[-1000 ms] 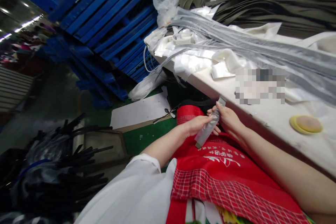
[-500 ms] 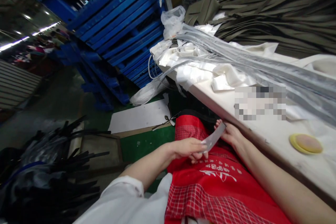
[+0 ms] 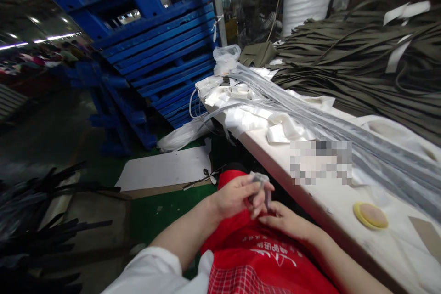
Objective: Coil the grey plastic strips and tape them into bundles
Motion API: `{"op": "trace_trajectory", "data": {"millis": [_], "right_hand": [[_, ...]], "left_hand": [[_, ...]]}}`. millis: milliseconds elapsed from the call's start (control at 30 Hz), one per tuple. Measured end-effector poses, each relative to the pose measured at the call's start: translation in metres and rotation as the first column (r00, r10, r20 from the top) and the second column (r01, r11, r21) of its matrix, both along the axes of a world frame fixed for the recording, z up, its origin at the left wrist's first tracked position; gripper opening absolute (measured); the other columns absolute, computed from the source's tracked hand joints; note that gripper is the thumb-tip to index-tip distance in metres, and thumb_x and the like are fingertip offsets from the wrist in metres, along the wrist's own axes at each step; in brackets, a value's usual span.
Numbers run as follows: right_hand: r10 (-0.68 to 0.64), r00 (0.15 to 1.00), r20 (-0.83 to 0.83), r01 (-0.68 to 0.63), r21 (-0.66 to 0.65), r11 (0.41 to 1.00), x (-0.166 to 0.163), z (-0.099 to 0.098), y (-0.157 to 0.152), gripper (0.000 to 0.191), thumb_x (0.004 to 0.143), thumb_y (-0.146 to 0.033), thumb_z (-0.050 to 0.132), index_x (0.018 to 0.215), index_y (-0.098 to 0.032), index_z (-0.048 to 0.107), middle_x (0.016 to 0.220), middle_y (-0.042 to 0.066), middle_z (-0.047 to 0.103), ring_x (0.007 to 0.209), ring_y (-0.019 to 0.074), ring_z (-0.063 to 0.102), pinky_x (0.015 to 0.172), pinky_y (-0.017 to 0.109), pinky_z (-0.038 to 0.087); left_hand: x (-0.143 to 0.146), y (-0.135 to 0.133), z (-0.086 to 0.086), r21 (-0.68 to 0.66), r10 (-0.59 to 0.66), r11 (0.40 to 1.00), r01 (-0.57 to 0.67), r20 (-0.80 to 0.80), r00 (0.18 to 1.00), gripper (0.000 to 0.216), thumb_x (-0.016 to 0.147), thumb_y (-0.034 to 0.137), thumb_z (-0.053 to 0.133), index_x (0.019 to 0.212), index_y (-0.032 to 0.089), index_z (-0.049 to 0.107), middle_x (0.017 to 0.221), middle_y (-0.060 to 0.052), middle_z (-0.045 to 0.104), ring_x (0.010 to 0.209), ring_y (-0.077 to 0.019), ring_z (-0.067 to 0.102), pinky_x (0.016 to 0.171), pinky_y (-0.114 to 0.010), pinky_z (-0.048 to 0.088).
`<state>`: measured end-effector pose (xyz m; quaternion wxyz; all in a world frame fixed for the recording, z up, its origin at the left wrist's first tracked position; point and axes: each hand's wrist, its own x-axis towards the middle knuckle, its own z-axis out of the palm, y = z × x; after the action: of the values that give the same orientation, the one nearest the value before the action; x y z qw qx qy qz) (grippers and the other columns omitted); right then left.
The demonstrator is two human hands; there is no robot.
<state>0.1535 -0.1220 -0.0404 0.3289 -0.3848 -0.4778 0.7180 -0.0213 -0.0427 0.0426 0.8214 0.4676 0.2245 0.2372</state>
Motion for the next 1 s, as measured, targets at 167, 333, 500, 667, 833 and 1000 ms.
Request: {"op": "trace_trajectory", "data": {"millis": [167, 333, 500, 667, 833, 1000], "right_hand": [[-0.012, 0.992, -0.128, 0.013, 0.009, 1.0, -0.004, 0.058, -0.015, 0.039, 0.089, -0.053, 0.055, 0.083, -0.015, 0.066, 0.044, -0.006, 0.047, 0.041, 0.0082, 0.038, 0.048, 0.022, 0.036], [-0.44, 0.895, -0.075, 0.442, 0.007, 0.897, 0.047, 0.07, 0.028, 0.038, 0.084, -0.053, 0.06, 0.067, -0.019, 0.063, 0.034, -0.01, 0.029, 0.034, 0.0076, 0.026, 0.049, 0.025, 0.042], [-0.6, 0.727, 0.333, 0.45, 0.428, 0.783, 0.062, 0.054, 0.054, 0.038, 0.066, -0.041, 0.076, 0.096, -0.019, 0.068, 0.092, 0.008, 0.068, 0.08, 0.0231, 0.062, 0.075, 0.037, 0.051], [-0.231, 0.913, 0.335, 0.056, 0.459, 0.886, 0.004, 0.048, 0.027, 0.024, 0.083, -0.037, 0.059, 0.097, -0.021, 0.069, 0.09, 0.007, 0.068, 0.084, 0.0221, 0.062, 0.077, 0.034, 0.05], [0.061, 0.98, 0.19, -0.103, 0.218, 0.97, -0.015, 0.059, -0.002, 0.043, 0.088, -0.053, 0.053, 0.073, -0.015, 0.065, 0.052, -0.002, 0.05, 0.046, 0.01, 0.041, 0.045, 0.023, 0.034], [-0.472, 0.809, 0.35, 0.331, 0.392, 0.858, 0.046, 0.075, 0.022, 0.037, 0.082, -0.054, 0.059, 0.074, -0.018, 0.066, 0.048, 0.0, 0.053, 0.044, 0.0136, 0.044, 0.043, 0.026, 0.036]], "left_hand": [[0.008, 0.038, -0.002, 0.81, 0.547, 0.544, -0.219, -0.145, 0.824, 0.03, 0.091, 0.031, 0.044, 0.108, 0.016, 0.064, 0.104, -0.011, 0.066, 0.11, -0.0241, 0.056, 0.102, -0.037, 0.037], [0.005, 0.016, -0.012, 0.79, 0.139, 0.523, 0.321, -0.45, 0.882, 0.034, 0.092, 0.035, 0.04, 0.09, 0.018, 0.069, 0.075, -0.006, 0.064, 0.075, -0.0192, 0.059, 0.078, -0.03, 0.045], [0.01, -0.006, -0.002, 0.248, -0.125, 0.948, 0.198, -0.279, 0.952, 0.057, 0.09, 0.061, 0.036, 0.077, 0.013, 0.064, 0.042, 0.007, 0.038, 0.037, -0.0083, 0.035, 0.051, -0.023, 0.04], [0.021, -0.005, 0.019, 0.122, 0.045, 0.992, -0.043, -0.017, 0.999, 0.056, 0.089, 0.062, 0.04, 0.091, 0.011, 0.064, 0.051, 0.006, 0.043, 0.042, -0.0099, 0.044, 0.061, -0.03, 0.049], [0.012, 0.028, 0.013, 0.812, 0.644, 0.442, -0.381, 0.009, 0.765, 0.06, 0.09, 0.06, 0.033, 0.109, 0.011, 0.062, 0.084, -0.01, 0.06, 0.091, -0.0241, 0.058, 0.1, -0.042, 0.038], [0.006, 0.03, -0.016, 0.869, 0.472, 0.493, 0.044, -0.31, 0.825, 0.046, 0.08, 0.06, 0.053, 0.077, 0.017, 0.068, 0.075, -0.012, 0.064, 0.084, -0.0272, 0.061, 0.089, -0.04, 0.044]]}}
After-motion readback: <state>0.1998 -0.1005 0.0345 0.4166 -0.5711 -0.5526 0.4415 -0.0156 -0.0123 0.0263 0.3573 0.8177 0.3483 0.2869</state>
